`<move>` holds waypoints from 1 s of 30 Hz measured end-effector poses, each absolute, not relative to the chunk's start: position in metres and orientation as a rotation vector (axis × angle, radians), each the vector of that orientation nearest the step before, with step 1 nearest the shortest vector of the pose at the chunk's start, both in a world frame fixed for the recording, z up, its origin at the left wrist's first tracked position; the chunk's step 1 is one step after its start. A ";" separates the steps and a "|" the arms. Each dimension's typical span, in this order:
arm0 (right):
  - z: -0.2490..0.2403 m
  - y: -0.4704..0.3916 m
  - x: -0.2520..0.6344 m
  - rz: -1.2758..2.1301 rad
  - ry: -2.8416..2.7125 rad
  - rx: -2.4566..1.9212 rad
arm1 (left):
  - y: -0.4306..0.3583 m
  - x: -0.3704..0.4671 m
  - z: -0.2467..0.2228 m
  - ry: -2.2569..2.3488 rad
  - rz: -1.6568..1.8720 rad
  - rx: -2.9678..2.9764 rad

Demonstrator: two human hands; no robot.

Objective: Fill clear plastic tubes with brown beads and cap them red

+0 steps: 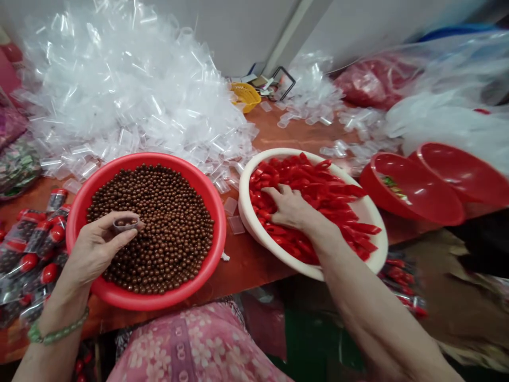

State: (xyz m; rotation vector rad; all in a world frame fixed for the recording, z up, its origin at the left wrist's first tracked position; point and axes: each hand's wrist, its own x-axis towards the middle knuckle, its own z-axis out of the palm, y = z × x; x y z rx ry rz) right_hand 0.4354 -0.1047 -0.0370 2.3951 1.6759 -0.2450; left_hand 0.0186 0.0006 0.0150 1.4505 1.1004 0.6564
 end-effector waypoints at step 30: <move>0.071 -0.085 0.384 -0.537 1.833 3.157 | 0.005 0.012 0.010 1.006 0.677 1.304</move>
